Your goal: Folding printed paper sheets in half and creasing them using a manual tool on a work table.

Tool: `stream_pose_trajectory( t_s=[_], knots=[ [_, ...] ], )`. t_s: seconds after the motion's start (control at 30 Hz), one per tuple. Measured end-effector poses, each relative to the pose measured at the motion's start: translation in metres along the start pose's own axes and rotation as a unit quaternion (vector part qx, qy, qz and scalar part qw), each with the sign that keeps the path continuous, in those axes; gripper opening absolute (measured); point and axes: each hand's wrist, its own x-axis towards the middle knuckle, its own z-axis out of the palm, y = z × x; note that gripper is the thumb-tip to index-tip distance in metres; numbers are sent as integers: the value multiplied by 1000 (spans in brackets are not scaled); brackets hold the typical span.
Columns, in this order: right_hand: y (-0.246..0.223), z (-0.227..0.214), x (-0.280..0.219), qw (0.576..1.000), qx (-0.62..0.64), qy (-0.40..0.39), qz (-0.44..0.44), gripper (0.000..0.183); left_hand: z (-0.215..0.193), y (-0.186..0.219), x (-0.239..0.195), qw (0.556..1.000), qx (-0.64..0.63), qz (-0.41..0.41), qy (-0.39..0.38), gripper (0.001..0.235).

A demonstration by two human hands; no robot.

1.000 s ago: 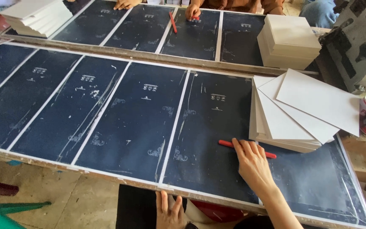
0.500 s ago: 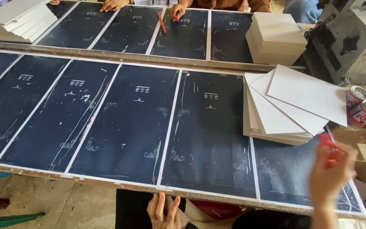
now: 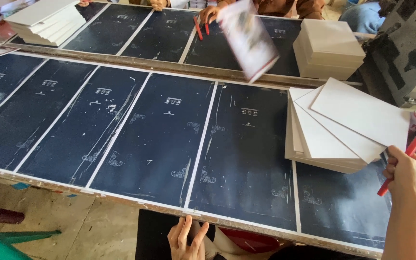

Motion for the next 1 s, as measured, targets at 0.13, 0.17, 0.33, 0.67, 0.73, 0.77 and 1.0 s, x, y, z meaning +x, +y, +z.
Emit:
stream_pose_trajectory(
  t_s=[0.13, 0.17, 0.33, 0.67, 0.73, 0.77, 1.0],
  knots=[
    [3, -3, -15, 995, -4, -90, -45, 25, -34, 14, 71, 997, -70, 9, -19, 35],
    [14, -12, -3, 995, -4, -94, -46, 25, -35, 13, 89, 998, -67, 7, -18, 35],
    [138, -43, 181, 979, -136, -109, -109, 39, -14, 20, 160, 936, -311, 121, -114, 27],
    [55, 48, 286, 831, -297, -143, -448, 57, 122, 99, 263, 730, -467, -238, -438, 52],
    [41, 62, 301, 820, -426, -118, -363, 39, 128, 120, 290, 619, -481, -355, -510, 83],
    [26, 64, 289, 820, -426, -114, -364, 39, 133, 125, 297, 619, -483, -352, -509, 83],
    [-38, 54, 185, 882, -405, -233, -57, 30, 156, 147, 322, 500, -483, -455, -557, 114]
  ],
)
